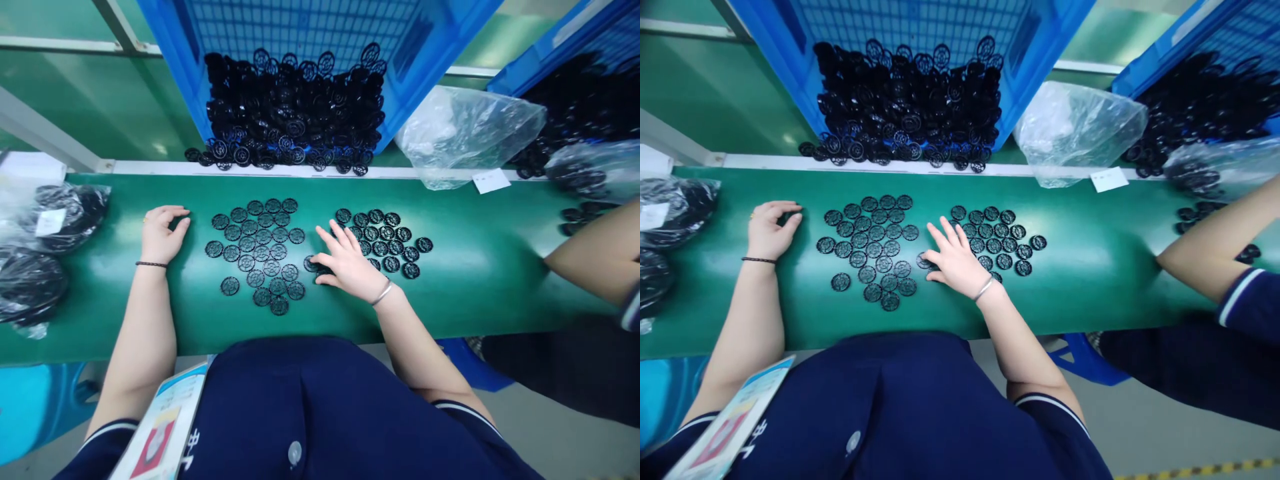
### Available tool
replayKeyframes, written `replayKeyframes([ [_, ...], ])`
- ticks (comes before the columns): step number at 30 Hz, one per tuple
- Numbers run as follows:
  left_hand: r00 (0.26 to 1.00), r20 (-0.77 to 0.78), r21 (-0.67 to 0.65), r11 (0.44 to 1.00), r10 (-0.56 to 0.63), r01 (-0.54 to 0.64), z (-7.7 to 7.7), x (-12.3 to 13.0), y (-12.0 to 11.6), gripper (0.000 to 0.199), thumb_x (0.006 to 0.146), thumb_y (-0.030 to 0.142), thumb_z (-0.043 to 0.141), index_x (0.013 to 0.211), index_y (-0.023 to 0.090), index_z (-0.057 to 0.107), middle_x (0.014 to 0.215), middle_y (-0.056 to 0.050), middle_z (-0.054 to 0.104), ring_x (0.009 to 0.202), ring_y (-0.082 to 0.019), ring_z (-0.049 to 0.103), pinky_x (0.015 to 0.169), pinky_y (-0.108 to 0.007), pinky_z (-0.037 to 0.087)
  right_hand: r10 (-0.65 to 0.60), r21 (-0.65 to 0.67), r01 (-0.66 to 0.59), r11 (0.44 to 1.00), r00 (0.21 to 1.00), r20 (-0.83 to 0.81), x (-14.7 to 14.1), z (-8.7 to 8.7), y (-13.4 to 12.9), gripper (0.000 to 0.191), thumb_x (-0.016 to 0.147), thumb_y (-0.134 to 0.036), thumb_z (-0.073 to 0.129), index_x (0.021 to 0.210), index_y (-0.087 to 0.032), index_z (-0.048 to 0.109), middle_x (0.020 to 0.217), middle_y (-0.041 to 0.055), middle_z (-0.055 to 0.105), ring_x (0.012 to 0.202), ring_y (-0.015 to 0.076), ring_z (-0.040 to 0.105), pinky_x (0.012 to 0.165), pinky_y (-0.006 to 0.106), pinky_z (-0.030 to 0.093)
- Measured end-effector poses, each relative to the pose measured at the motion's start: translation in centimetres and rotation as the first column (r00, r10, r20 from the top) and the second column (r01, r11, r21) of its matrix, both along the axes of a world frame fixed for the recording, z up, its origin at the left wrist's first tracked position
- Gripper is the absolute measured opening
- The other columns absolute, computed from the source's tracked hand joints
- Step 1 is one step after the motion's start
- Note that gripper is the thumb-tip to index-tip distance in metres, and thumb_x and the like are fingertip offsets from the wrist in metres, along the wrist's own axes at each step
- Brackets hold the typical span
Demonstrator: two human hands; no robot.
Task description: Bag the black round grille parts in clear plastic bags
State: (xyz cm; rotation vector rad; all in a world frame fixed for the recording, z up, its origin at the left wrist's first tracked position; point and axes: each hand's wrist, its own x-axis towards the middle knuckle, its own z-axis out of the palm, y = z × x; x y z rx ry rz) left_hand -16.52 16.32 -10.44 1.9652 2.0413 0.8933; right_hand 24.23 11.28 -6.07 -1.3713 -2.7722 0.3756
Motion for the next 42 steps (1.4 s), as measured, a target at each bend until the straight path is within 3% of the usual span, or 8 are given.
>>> replayKeyframes([
  [5,1.0,0.001,-0.017,1.0,0.019,-0.018,-0.3,-0.1,0.3,0.021,0.081,0.037,0.056,0.088,0.02,0.065,0.102,-0.008,0.068,0.106,-0.025,0.059,0.102,-0.044,0.04,-0.053,0.028,0.054,0.998,0.998,-0.039,0.2,0.2,-1.1,0.026,0.079,-0.039,0.074,0.097,-0.02,0.071,0.155,0.013,0.034,0.148,0.039,0.011,0.112,0.066,0.025],
  [12,1.0,-0.002,-0.009,1.0,0.005,-0.005,-0.6,-0.4,0.0,0.019,0.081,0.036,0.055,0.09,0.022,0.066,0.106,-0.009,0.068,0.107,-0.026,0.06,0.102,-0.043,0.04,0.123,-0.023,-0.126,0.992,0.989,-0.085,-4.1,0.1,-1.6,0.041,0.078,-0.042,0.075,0.114,-0.024,0.067,0.155,0.013,0.033,0.148,0.037,0.014,0.114,0.063,0.023],
  [19,0.999,0.029,0.039,0.999,-0.019,0.018,-1.1,-0.7,0.3,0.014,0.079,0.034,0.059,0.087,0.025,0.067,0.098,-0.007,0.068,0.104,-0.028,0.061,0.1,-0.047,0.041,0.058,-0.011,-0.06,0.998,0.995,-0.083,-1.4,0.1,-1.5,0.026,0.079,-0.037,0.075,0.095,-0.019,0.067,0.148,0.015,0.04,0.144,0.0405,0.022,0.11,0.062,0.027],
  [24,0.999,0.023,0.043,0.999,-0.029,0.028,-1.4,-0.9,0.4,0.014,0.079,0.032,0.06,0.088,0.025,0.068,0.1,-0.007,0.068,0.103,-0.029,0.061,0.1,-0.05,0.041,0.103,-0.042,-0.113,0.993,0.977,-0.185,-5.0,-0.6,-3.1,0.035,0.09,-0.048,0.06,0.106,-0.018,0.065,0.106,0.0126,0.064,0.105,0.0274,0.052,0.086,0.041,0.042],
  [28,0.999,0.032,0.044,0.999,-0.033,0.031,-1.5,-1.0,0.2,0.014,0.08,0.031,0.06,0.089,0.025,0.067,0.102,-0.007,0.068,0.104,-0.028,0.061,0.099,-0.048,0.042,0.213,-0.052,-0.22,0.974,0.97,-0.115,-7.4,-0.7,-3.8,0.035,0.087,-0.048,0.065,0.103,-0.017,0.065,0.099,0.0096,0.063,0.091,0.0229,0.05,0.077,0.035,0.035],
  [35,0.999,0.029,0.028,0.999,-0.028,0.027,-1.9,-1.2,0.4,0.016,0.081,0.033,0.06,0.091,0.024,0.068,0.103,-0.008,0.067,0.105,-0.029,0.06,0.099,-0.05,0.041,0.24,-0.037,-0.239,0.97,0.97,0.025,-5.7,1.0,-3.3,0.022,0.086,-0.038,0.068,0.083,-0.016,0.065,0.091,0.0074,0.063,0.086,0.0213,0.048,0.074,0.034,0.03],
  [38,0.999,0.03,0.026,0.999,-0.021,0.02,-1.9,-1.2,0.4,0.017,0.081,0.033,0.06,0.092,0.024,0.068,0.104,-0.008,0.067,0.105,-0.029,0.059,0.099,-0.05,0.042,0.264,-0.021,-0.265,0.964,0.963,-0.045,-7.4,0.7,-3.4,0.021,0.091,-0.037,0.062,0.094,-0.016,0.066,0.098,0.0088,0.063,0.09,0.0217,0.048,0.075,0.035,0.032],
  [42,0.998,0.044,0.038,0.999,-0.034,0.032,-1.8,-1.2,0.2,0.016,0.081,0.033,0.059,0.092,0.023,0.068,0.105,-0.007,0.067,0.106,-0.028,0.059,0.1,-0.049,0.042,0.245,-0.027,-0.249,0.968,0.964,-0.106,-10.6,-0.3,-3.2,0.035,0.092,-0.038,0.061,0.118,-0.015,0.061,0.103,0.0101,0.061,0.093,0.0227,0.048,0.075,0.034,0.035],
])
